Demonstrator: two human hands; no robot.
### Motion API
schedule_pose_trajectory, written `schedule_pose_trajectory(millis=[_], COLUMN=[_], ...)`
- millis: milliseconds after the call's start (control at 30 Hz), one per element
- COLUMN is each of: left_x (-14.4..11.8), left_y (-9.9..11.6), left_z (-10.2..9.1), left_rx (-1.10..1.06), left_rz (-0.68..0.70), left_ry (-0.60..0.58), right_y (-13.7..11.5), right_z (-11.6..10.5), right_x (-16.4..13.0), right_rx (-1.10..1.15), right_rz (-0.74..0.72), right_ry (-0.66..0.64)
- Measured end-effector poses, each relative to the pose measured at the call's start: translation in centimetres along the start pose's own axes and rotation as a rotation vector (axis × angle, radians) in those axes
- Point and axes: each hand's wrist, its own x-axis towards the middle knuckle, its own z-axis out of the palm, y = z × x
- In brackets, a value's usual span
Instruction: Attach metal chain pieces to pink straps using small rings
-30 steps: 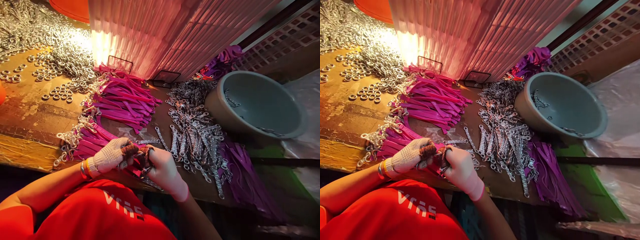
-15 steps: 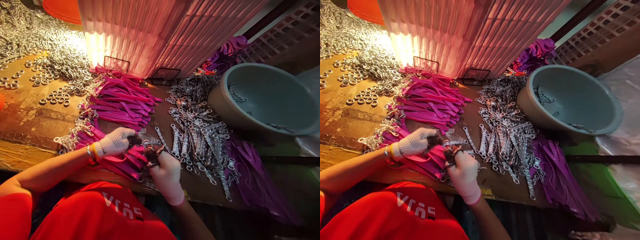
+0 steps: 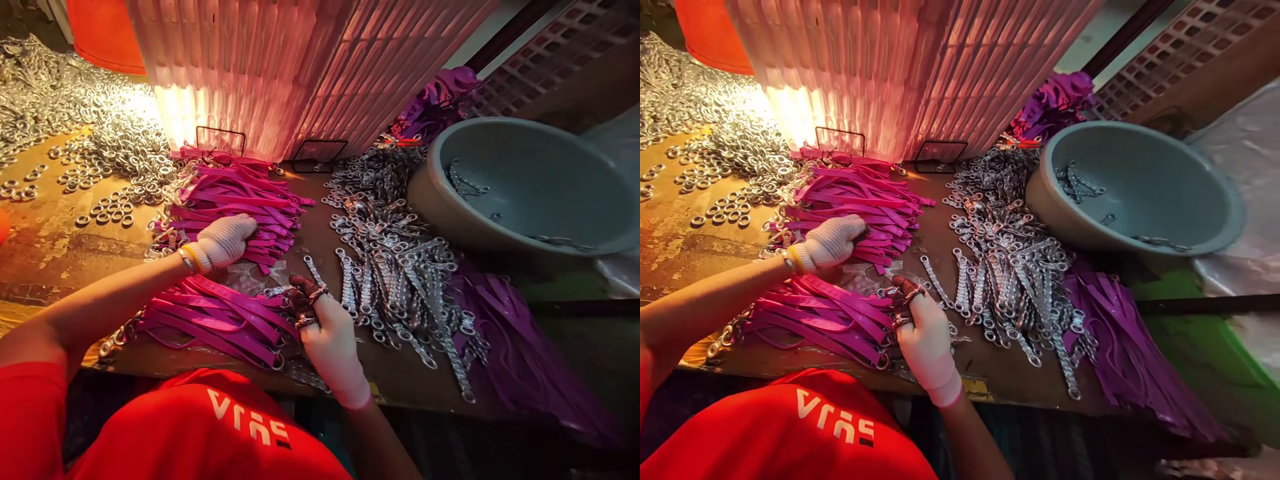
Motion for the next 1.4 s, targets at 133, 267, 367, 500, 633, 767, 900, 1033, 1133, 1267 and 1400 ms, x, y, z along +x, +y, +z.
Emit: schedule_pose_trajectory(millis=[133,267,367,500,633,767,900,1033,1133,1267,1400], left_x=[-5.3,-9.8,-11.2,-11.9,-12.2,-12.1,-12.2,-12.5,-12.2,-10.8,-9.9], left_y=[1.8,4.1,4.8,4.7,3.9,3.1,3.1,3.5,3.8,2.6,-1.9], left_z=[-1.8,-1.9,-0.9,1.4,3.5,4.2,4.6,5.5,5.6,3.0,-2.0], left_rx=[-0.35,-0.821,-0.897,-0.632,-0.389,-0.652,-0.681,-0.623,-0.582,-0.506,-0.205], left_rz=[-0.006,-0.185,-0.206,-0.03,0.094,0.043,-0.005,0.023,0.038,0.185,0.143], left_ry=[0.066,-0.007,-0.023,0.012,-0.03,-0.123,-0.016,-0.008,-0.037,-0.204,-0.113], right_y=[-1.9,-4.1,-5.2,-5.7,-5.5,-5.2,-4.6,-4.0,-3.8,-2.6,0.2], right_z=[0.0,0.4,0.6,0.5,0.5,0.4,0.5,1.1,1.2,-0.2,-2.7], right_x=[1.0,1.8,1.7,0.7,-0.2,-0.6,-1.1,-1.5,-1.4,-1.3,-2.9], right_rx=[0.037,-0.099,-0.311,-0.506,-0.534,-0.483,-0.523,-0.527,-0.561,-0.567,-0.497], right_rz=[-0.082,-0.195,-0.248,-0.302,-0.261,-0.204,-0.186,-0.318,-0.434,-0.469,-0.354], right_ry=[-0.009,-0.046,-0.103,-0.14,-0.154,-0.283,-0.345,-0.276,-0.264,-0.292,-0.224])
